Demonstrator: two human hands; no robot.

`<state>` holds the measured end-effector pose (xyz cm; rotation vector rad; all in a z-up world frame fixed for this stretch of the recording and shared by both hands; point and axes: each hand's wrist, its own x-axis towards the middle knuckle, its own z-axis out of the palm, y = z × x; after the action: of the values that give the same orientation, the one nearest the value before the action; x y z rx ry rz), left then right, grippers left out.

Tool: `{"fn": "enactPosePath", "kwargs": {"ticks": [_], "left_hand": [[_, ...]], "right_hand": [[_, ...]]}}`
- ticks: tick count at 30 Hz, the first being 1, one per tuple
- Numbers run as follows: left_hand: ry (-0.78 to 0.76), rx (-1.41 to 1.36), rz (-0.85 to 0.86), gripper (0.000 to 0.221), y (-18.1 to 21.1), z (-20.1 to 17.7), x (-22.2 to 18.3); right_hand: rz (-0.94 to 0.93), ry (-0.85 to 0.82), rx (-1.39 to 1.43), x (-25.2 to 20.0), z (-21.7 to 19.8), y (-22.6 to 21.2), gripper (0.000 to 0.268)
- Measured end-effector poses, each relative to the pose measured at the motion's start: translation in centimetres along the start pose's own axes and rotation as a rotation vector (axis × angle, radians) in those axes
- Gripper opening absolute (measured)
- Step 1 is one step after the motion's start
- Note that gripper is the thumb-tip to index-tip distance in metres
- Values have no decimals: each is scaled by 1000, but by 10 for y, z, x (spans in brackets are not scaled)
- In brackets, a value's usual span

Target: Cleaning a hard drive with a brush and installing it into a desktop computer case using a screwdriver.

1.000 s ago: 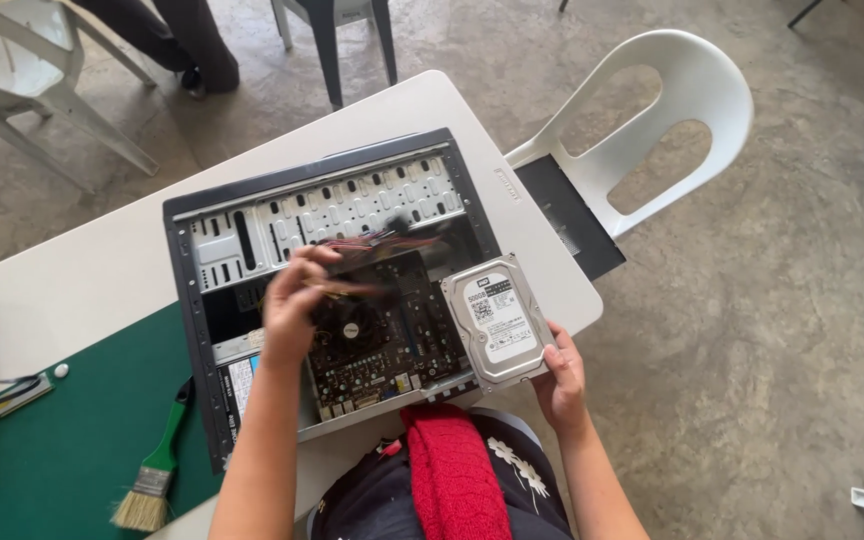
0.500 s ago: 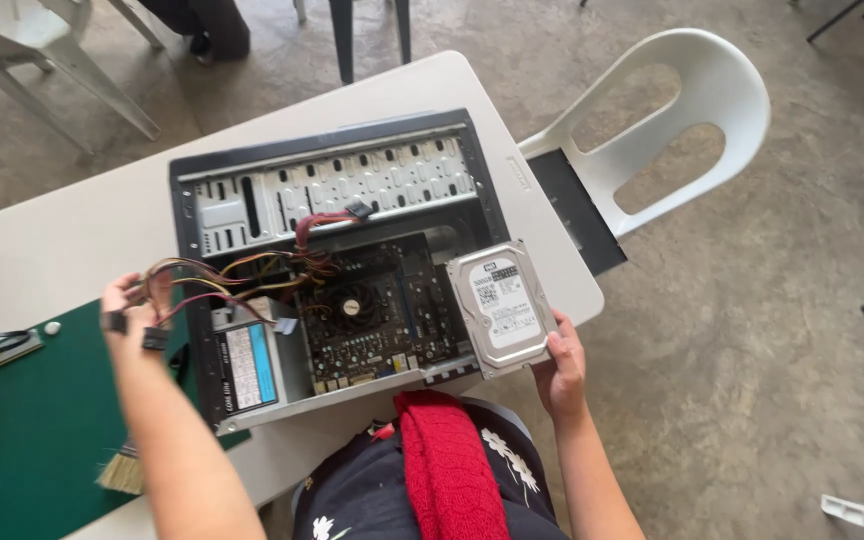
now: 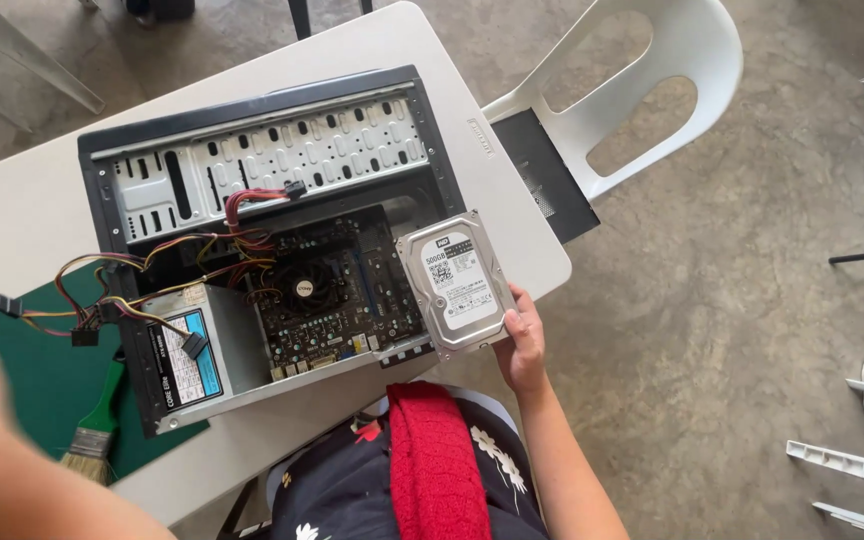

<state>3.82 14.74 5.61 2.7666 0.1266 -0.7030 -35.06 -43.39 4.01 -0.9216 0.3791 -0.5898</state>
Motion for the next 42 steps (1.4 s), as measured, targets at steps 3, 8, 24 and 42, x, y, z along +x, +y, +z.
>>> {"fn": "enactPosePath", "kwargs": {"ticks": [3, 8, 24, 42], "left_hand": [[-238, 4, 532, 65, 173, 9, -61], [142, 504, 1096, 45, 344, 216, -81], [627, 371, 1217, 48, 489, 327, 80], [-122, 426, 1164, 67, 364, 190, -61]], "right_hand": [[5, -7, 5, 1, -2, 3, 52], [-71, -12, 54, 1, -29, 24, 54], [-76, -40, 104, 1, -45, 36, 63], [-72, -126, 111, 7, -49, 34, 64]]}}
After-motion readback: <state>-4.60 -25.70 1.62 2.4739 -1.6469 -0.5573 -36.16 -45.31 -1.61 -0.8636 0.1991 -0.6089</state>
